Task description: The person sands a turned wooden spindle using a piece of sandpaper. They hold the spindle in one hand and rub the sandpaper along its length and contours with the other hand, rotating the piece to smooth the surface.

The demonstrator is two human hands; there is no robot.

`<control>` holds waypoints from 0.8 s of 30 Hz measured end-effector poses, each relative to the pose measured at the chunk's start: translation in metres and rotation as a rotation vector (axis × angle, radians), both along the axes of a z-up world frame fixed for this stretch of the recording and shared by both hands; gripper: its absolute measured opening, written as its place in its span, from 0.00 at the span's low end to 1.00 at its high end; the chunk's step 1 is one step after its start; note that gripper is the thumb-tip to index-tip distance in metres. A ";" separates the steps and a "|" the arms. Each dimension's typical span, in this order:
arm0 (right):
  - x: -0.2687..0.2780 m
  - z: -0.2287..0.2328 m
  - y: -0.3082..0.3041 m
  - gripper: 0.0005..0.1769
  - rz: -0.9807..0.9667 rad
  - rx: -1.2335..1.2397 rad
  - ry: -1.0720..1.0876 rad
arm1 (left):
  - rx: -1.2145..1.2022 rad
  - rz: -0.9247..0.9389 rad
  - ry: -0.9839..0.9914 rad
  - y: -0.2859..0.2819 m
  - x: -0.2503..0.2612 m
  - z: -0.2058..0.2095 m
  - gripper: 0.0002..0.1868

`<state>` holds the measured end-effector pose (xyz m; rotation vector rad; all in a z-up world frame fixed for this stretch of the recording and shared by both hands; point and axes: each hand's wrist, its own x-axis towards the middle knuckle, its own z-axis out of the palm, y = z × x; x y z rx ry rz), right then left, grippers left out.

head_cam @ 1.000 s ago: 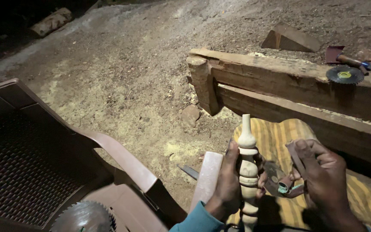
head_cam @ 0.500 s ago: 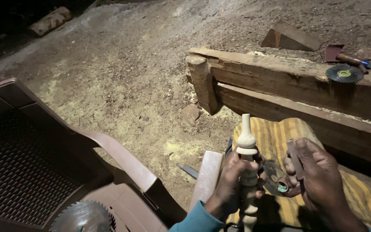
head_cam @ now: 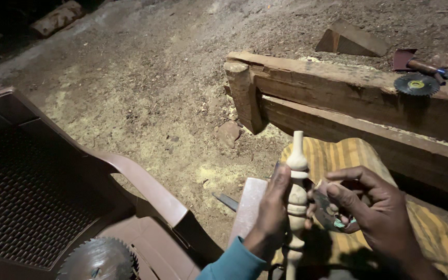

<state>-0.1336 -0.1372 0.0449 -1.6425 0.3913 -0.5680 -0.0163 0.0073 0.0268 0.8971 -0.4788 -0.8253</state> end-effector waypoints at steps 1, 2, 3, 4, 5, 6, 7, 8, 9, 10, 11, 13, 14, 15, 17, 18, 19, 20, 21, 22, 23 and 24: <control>0.000 0.000 0.000 0.14 -0.017 -0.009 -0.011 | -0.012 0.005 0.020 0.001 0.002 0.001 0.23; 0.000 -0.002 0.000 0.13 -0.035 -0.017 -0.021 | -0.025 0.009 0.039 0.002 0.003 0.003 0.23; 0.000 -0.003 -0.002 0.14 -0.016 -0.004 -0.017 | -0.039 0.015 0.059 0.002 0.004 0.003 0.23; 0.000 -0.004 -0.005 0.14 0.002 0.009 -0.013 | -0.031 0.008 0.056 0.002 0.004 0.003 0.25; 0.000 -0.004 -0.007 0.15 0.021 0.021 -0.008 | -0.023 0.002 0.055 0.003 0.005 0.003 0.26; 0.000 -0.004 -0.007 0.15 0.019 0.013 0.015 | -0.016 -0.004 0.053 0.003 0.005 0.003 0.27; -0.001 -0.004 -0.007 0.15 0.018 0.006 0.039 | -0.023 0.003 0.042 0.003 0.005 0.002 0.27; -0.001 -0.003 -0.008 0.16 0.017 -0.002 0.062 | -0.029 0.010 0.032 0.003 0.005 0.000 0.27; 0.000 -0.003 -0.009 0.16 0.021 -0.020 0.061 | -0.036 0.016 0.021 0.003 0.005 -0.001 0.26; 0.001 -0.003 -0.011 0.16 0.024 -0.038 0.060 | -0.035 0.017 0.035 0.003 0.005 -0.002 0.26; 0.001 -0.004 -0.012 0.16 0.027 -0.056 0.057 | -0.035 0.018 0.049 0.002 0.007 -0.003 0.25; 0.000 -0.008 -0.016 0.15 0.072 -0.017 -0.013 | -0.030 0.021 0.058 0.002 0.009 -0.003 0.24; 0.000 -0.010 -0.018 0.15 0.094 0.003 -0.048 | -0.025 0.023 0.055 0.002 0.010 -0.004 0.24; 0.001 -0.012 -0.020 0.15 0.088 0.010 -0.039 | -0.020 0.027 0.052 0.002 0.010 -0.004 0.24; 0.001 -0.014 -0.022 0.15 0.077 0.024 -0.020 | -0.002 0.045 0.088 0.002 0.009 -0.003 0.22; 0.001 -0.013 -0.022 0.14 0.074 -0.006 -0.017 | 0.008 0.055 0.106 0.002 0.008 -0.003 0.21; 0.002 -0.012 -0.021 0.14 0.070 -0.035 -0.014 | 0.002 0.050 0.111 0.002 0.009 -0.003 0.21; 0.003 -0.009 -0.019 0.13 0.066 -0.063 -0.012 | -0.004 0.046 0.116 0.003 0.009 -0.003 0.21; 0.004 -0.007 -0.017 0.13 0.059 -0.035 0.004 | -0.010 0.041 0.120 0.003 0.010 -0.003 0.21; 0.004 -0.005 -0.014 0.12 0.051 -0.007 0.020 | -0.001 0.032 0.079 0.003 0.010 -0.003 0.21; 0.004 -0.003 -0.012 0.12 0.042 0.021 0.036 | 0.009 0.022 0.038 0.001 0.008 -0.004 0.22; 0.005 -0.003 -0.009 0.11 0.046 -0.007 -0.005 | 0.019 0.013 -0.002 0.000 0.006 -0.004 0.23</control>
